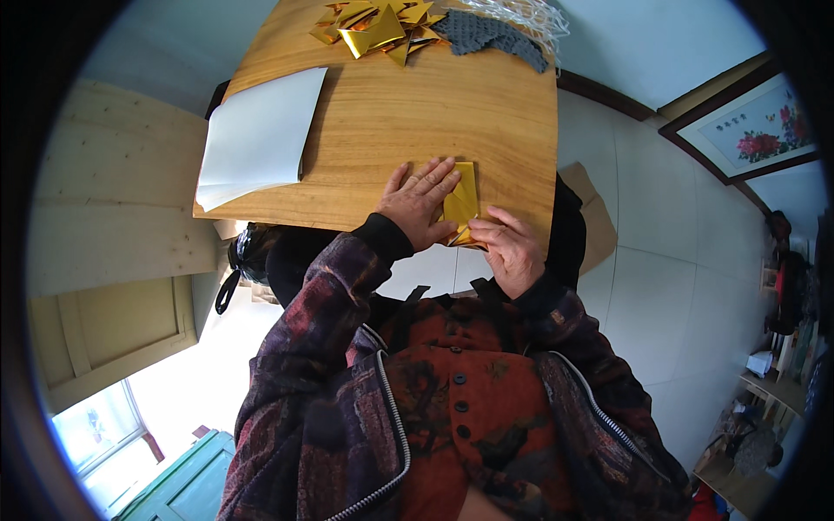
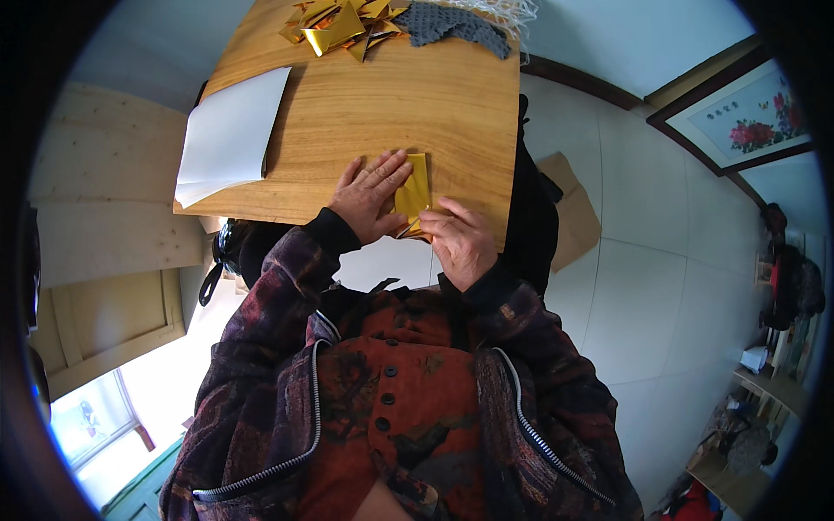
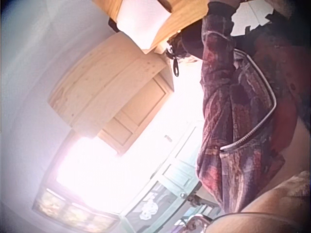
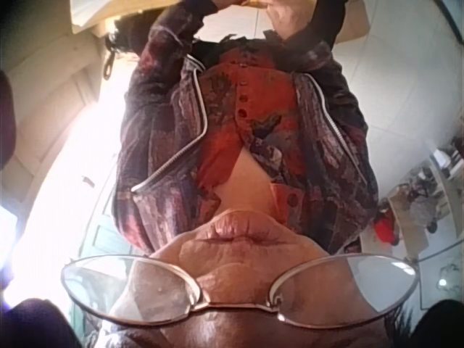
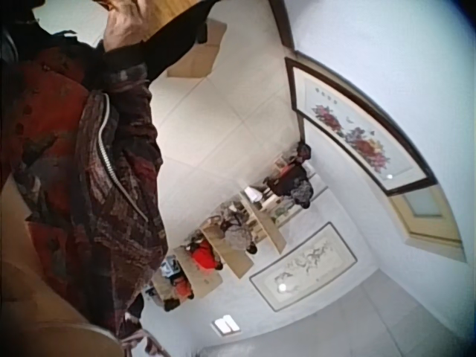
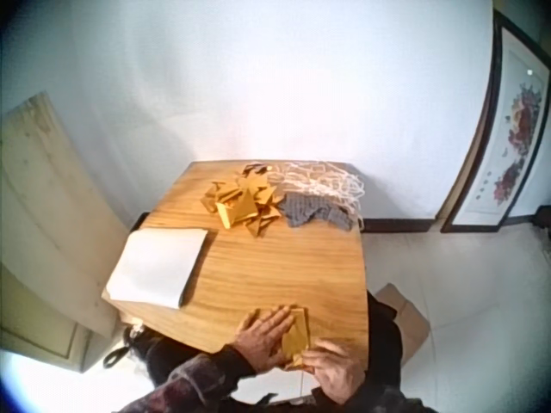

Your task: The person folds a gold sheet of paper into a triangular shape on a wooden table. They repeatedly crease and adjust the folds, then place the finished piece among other similar folded items on the table.

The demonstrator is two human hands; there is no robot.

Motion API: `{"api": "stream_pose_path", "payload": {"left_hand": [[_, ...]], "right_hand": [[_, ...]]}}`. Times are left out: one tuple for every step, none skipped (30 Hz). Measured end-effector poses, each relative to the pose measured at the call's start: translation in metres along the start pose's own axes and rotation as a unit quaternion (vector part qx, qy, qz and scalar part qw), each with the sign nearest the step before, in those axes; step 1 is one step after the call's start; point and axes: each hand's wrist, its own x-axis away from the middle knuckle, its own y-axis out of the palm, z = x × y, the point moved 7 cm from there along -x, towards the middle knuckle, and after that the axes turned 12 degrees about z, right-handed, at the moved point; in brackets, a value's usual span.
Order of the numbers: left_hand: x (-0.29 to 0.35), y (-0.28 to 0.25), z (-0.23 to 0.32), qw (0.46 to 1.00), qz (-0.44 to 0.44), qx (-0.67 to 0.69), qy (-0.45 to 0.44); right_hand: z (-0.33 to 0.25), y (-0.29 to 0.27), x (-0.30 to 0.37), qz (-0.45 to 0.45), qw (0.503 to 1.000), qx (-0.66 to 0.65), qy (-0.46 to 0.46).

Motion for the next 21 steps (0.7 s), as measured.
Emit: {"api": "stream_pose_path", "payload": {"left_hand": [[0.001, 0.001, 0.001, 1.000, -0.001, 0.000, -0.013], [0.002, 0.003, 0.004, 1.000, -0.001, -0.008, -0.017], [0.002, 0.005, 0.005, 0.999, -0.005, -0.016, -0.028], [0.003, 0.006, 0.006, 0.999, -0.004, -0.020, -0.036], [0.003, 0.006, 0.006, 0.999, -0.011, -0.026, -0.039], [0.003, 0.007, 0.007, 0.999, -0.013, -0.027, -0.041], [0.003, 0.006, 0.007, 0.999, -0.009, -0.027, -0.040], [0.003, 0.007, 0.007, 0.999, -0.017, -0.031, -0.040], [0.003, 0.007, 0.006, 0.999, -0.018, -0.034, -0.038], [0.003, 0.007, 0.005, 0.998, -0.019, -0.037, -0.036], [0.003, 0.007, 0.004, 0.998, -0.018, -0.040, -0.034], [0.002, 0.007, 0.004, 0.998, -0.018, -0.042, -0.031], [0.003, 0.008, 0.002, 0.998, -0.032, -0.044, -0.033], [0.002, 0.007, 0.002, 0.999, -0.025, -0.031, -0.029], [0.003, 0.007, 0.000, 0.999, -0.031, -0.019, -0.029], [0.003, 0.006, 0.000, 0.999, -0.027, -0.010, -0.025], [0.003, 0.007, -0.001, 0.999, -0.032, -0.006, -0.026], [0.003, 0.006, -0.001, 0.999, -0.027, -0.004, -0.021], [0.003, 0.006, -0.001, 1.000, -0.022, -0.003, -0.016], [0.003, 0.006, -0.002, 1.000, -0.017, -0.005, -0.014], [0.003, 0.006, -0.001, 1.000, -0.012, -0.007, -0.012]], "right_hand": [[0.000, -0.003, -0.002, 0.000, 1.000, -0.017, 0.003], [0.001, -0.005, -0.004, 0.003, 0.999, -0.033, 0.016], [0.002, -0.006, -0.007, 0.006, 0.998, -0.048, 0.028], [0.003, -0.007, -0.010, 0.009, 0.997, -0.064, 0.040], [0.004, -0.007, -0.014, 0.005, 0.997, -0.063, 0.051], [0.006, -0.007, -0.018, 0.001, 0.996, -0.063, 0.061], [0.006, -0.007, -0.021, -0.003, 0.995, -0.062, 0.072], [0.009, -0.006, -0.022, -0.013, 0.993, -0.052, 0.104], [0.013, -0.005, -0.024, -0.023, 0.990, -0.041, 0.136], [0.016, -0.004, -0.026, -0.030, 0.985, -0.032, 0.166], [0.017, -0.002, -0.027, -0.031, 0.982, -0.031, 0.184], [0.018, 0.000, -0.029, -0.030, 0.979, -0.031, 0.199], [0.020, 0.001, -0.030, -0.029, 0.976, -0.030, 0.215], [0.021, 0.002, -0.031, -0.025, 0.974, -0.026, 0.224], [0.023, 0.003, -0.031, -0.022, 0.972, -0.023, 0.234], [0.025, 0.005, -0.031, -0.018, 0.970, -0.019, 0.243], [0.026, 0.006, -0.031, -0.016, 0.969, -0.012, 0.245], [0.027, 0.007, -0.031, -0.014, 0.969, -0.004, 0.248], [0.028, 0.009, -0.031, -0.010, 0.968, 0.004, 0.252], [0.028, 0.010, -0.032, 0.001, 0.970, 0.016, 0.242], [0.027, 0.010, -0.033, 0.013, 0.972, 0.030, 0.234]]}}
